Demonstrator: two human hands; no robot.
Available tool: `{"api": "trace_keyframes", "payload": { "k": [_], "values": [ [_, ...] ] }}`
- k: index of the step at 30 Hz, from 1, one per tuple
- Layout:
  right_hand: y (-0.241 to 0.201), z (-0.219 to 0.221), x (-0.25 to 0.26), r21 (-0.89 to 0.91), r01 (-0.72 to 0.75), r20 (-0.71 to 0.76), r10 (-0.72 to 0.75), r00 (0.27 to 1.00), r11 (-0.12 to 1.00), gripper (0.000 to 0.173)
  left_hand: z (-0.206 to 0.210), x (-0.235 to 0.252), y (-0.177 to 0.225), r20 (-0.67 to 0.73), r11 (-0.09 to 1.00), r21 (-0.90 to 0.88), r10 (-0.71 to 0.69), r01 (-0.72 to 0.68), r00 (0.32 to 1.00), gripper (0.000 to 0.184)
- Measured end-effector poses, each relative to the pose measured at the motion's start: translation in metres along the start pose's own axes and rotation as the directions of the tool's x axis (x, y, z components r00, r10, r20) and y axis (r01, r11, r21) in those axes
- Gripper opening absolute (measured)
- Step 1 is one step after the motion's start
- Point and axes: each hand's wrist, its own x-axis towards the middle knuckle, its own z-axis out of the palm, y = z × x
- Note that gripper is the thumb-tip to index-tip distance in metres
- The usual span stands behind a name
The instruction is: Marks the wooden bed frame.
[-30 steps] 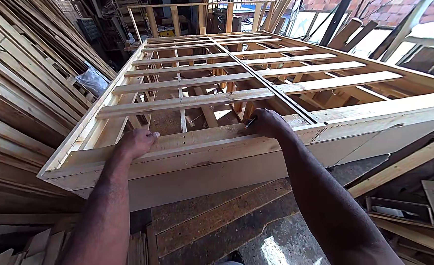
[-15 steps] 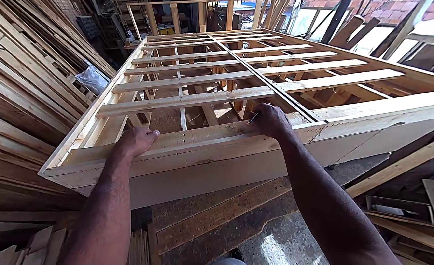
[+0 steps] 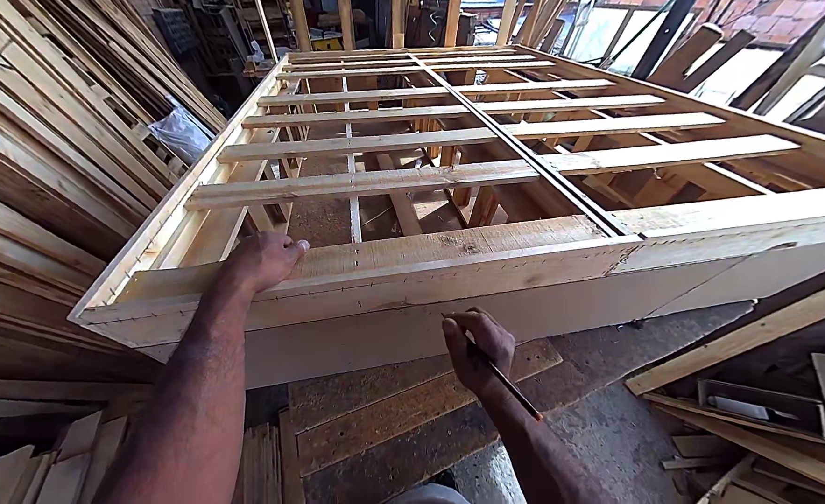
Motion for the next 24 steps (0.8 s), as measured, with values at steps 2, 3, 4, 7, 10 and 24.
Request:
{"api": "trace_keyframes", "payload": {
  "k": [2,3,4,7,10,24],
  "values": [
    [0.003,0.014,-0.011,-0.029,0.014,0.041,-0.013,0.999,0.999,0.017,-0.001,0.000,0.001,-0.002,1.000,-0.007,-0.002,0.002,1.000,0.053],
    [0.005,0.019,-0.011,-0.029,0.033,0.054,-0.032,0.998,0.999,0.018,-0.001,-0.001,0.002,-0.002,1.000,-0.008,-0.003,0.003,1.000,0.053],
    [0.007,0.023,-0.010,-0.024,0.055,0.055,-0.054,0.997,0.998,0.015,-0.001,-0.001,0.001,-0.005,1.000,-0.004,-0.002,0.002,1.000,0.053],
    [0.014,0.033,-0.002,-0.007,0.099,0.052,-0.098,0.994,0.995,0.004,-0.001,0.000,0.001,-0.005,1.000,0.015,0.001,-0.001,1.000,0.054],
    [0.021,0.040,0.009,-0.009,0.161,0.052,-0.160,0.986,0.987,0.002,0.000,0.001,0.001,-0.010,1.000,0.004,-0.006,0.006,1.000,0.054],
    [0.023,0.059,0.021,-0.026,0.217,-0.040,-0.218,0.975,0.976,0.004,-0.002,0.002,0.002,0.000,1.000,-0.006,-0.012,0.012,1.000,0.052]
  ]
}}
